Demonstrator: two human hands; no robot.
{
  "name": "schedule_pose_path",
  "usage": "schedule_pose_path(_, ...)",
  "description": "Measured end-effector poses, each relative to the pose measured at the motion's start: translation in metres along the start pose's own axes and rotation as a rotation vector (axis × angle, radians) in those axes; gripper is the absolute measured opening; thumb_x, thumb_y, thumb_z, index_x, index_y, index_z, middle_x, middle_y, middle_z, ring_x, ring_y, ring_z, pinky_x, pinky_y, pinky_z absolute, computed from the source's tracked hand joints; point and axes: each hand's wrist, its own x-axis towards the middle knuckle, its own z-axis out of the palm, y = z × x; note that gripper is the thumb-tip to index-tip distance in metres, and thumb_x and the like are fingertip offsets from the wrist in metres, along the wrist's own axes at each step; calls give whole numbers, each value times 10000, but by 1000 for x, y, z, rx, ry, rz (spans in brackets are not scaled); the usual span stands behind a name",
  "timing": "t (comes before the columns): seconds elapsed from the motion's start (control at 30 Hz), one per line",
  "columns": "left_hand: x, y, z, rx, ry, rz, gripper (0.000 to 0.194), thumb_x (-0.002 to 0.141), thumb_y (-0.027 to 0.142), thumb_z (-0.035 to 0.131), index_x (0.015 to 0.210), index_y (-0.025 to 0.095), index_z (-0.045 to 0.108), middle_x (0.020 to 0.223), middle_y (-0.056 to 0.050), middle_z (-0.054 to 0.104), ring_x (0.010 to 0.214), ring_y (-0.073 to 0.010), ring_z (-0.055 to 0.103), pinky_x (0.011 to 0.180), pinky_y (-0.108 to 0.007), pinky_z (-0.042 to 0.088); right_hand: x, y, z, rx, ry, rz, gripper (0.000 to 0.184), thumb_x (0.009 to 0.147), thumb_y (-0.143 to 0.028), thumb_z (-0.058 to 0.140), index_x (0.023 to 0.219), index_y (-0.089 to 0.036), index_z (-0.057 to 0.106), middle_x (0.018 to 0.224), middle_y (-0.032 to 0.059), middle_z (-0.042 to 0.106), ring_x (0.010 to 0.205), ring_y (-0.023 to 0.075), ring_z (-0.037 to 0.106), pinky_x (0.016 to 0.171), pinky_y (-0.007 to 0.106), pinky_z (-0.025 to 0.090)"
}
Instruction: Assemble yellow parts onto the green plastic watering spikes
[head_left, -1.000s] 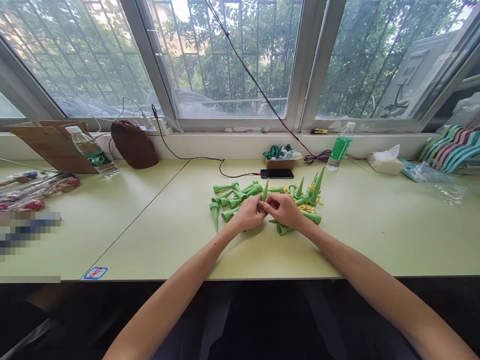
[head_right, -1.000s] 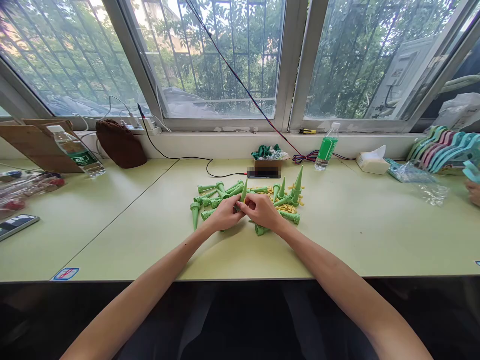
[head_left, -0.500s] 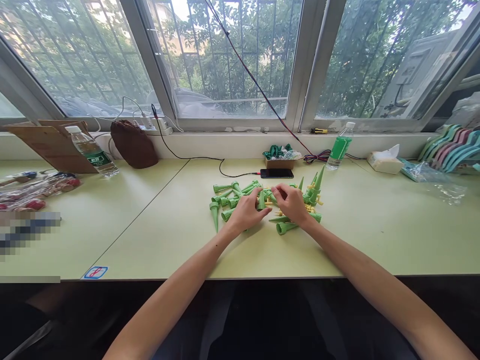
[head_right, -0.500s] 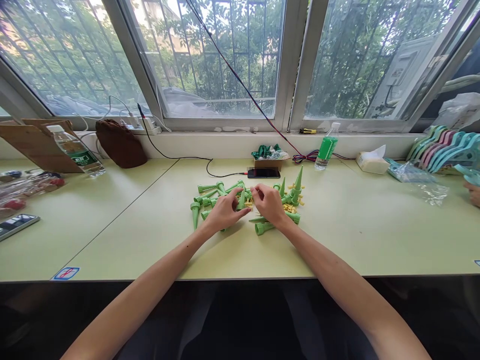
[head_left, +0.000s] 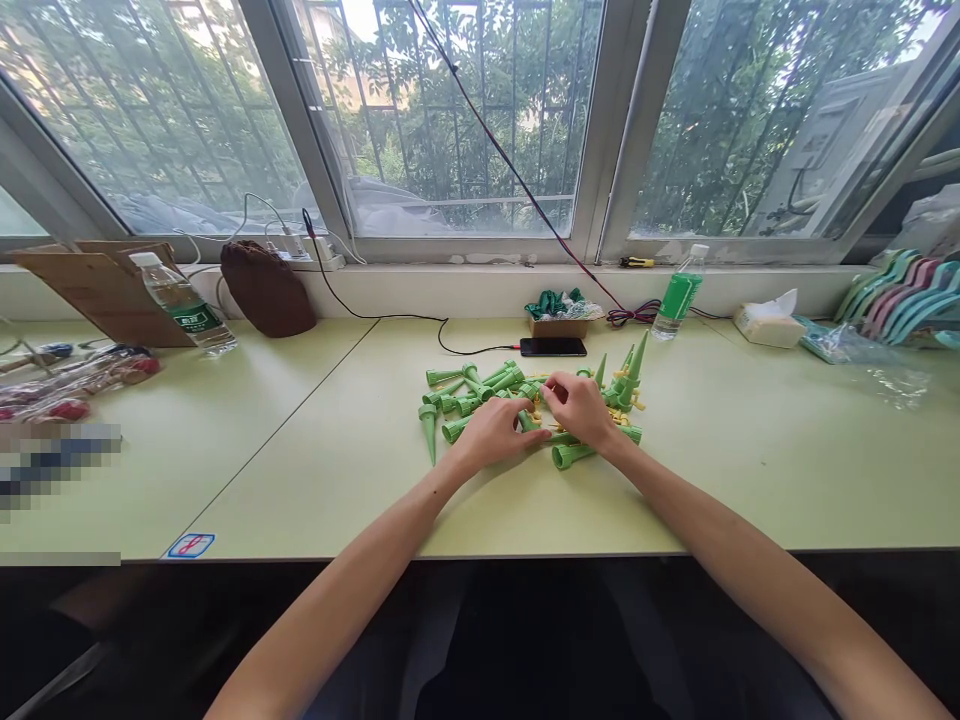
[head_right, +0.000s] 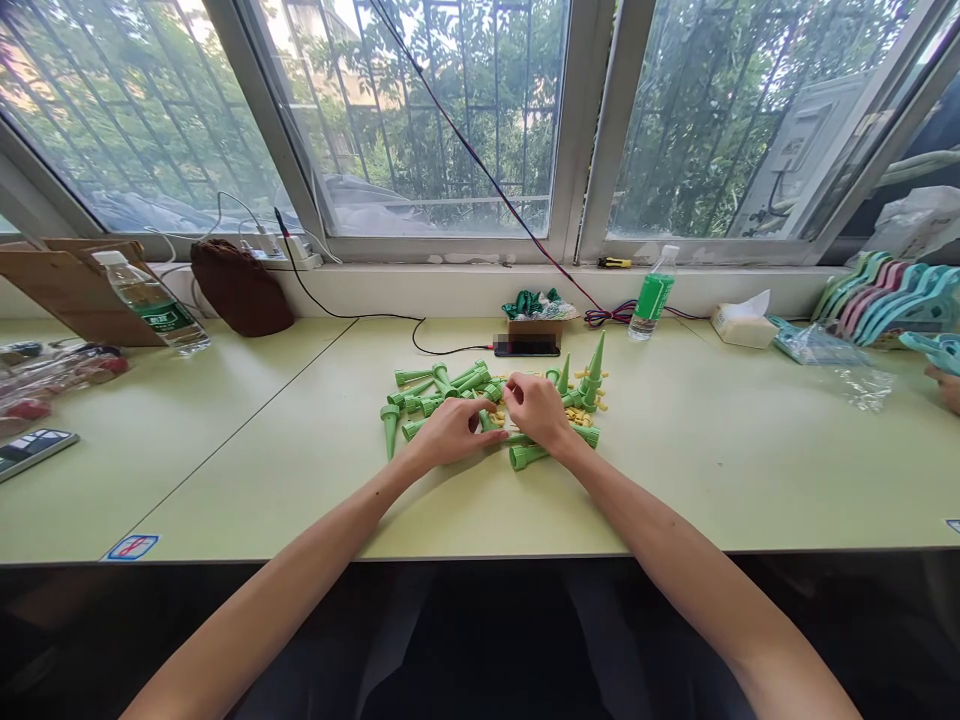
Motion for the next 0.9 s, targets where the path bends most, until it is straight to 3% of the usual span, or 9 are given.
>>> schedule_pose_path(0.2, 1, 2, -1, -69, 30, -19, 341, 837, 527, 633, 865, 193, 697, 574, 5, 549, 595, -167, 520, 586, -279, 333, 0, 1, -1, -11, -81, -3, 156, 868, -219, 571, 724, -181, 617, 689, 37, 654, 634, 160, 550, 632, 277, 374)
schedule_pose_path(0.4, 4, 3, -3, -128, 190, -61, 491, 987, 478, 406, 635, 185, 584, 535, 8, 443, 535, -135, 383, 560, -291, 262, 1, 4, 1, -25, -132, -35, 134, 872, -166, 582, 763, -167, 659, 780, 59, 694, 728, 177, 573, 717, 294, 408)
schedule_pose_path(0.5, 4, 2, -3, -122, 225, -88, 478, 981, 457, 439, 603, 182, 543, 532, 9, 422, 529, -132, 350, 557, -295, 250, 1, 7, 2, -51, -171, -68, 119, 881, -166, 599, 805, -163, 690, 807, 71, 693, 789, 195, 585, 768, 310, 417)
schedule_pose_path(0.7, 4, 2, -2, -129, 204, -107, 351, 951, 382, 512, 718, 167, 664, 581, 0, 545, 551, -127, 419, 577, -280, 303, 1, 11, 4, -105, -266, -100, 129, 888, -180, 633, 833, -160, 749, 776, 71, 646, 801, 200, 568, 786, 318, 419)
schedule_pose_path(0.9, 6, 0, -1, -116, 216, -114, 352, 943, 392, 525, 725, 166, 685, 563, 5, 544, 543, -126, 421, 577, -278, 317, 1, 11, 4, -115, -308, -105, 124, 874, -201, 665, 824, -161, 771, 786, 81, 642, 853, 216, 565, 814, 326, 423)
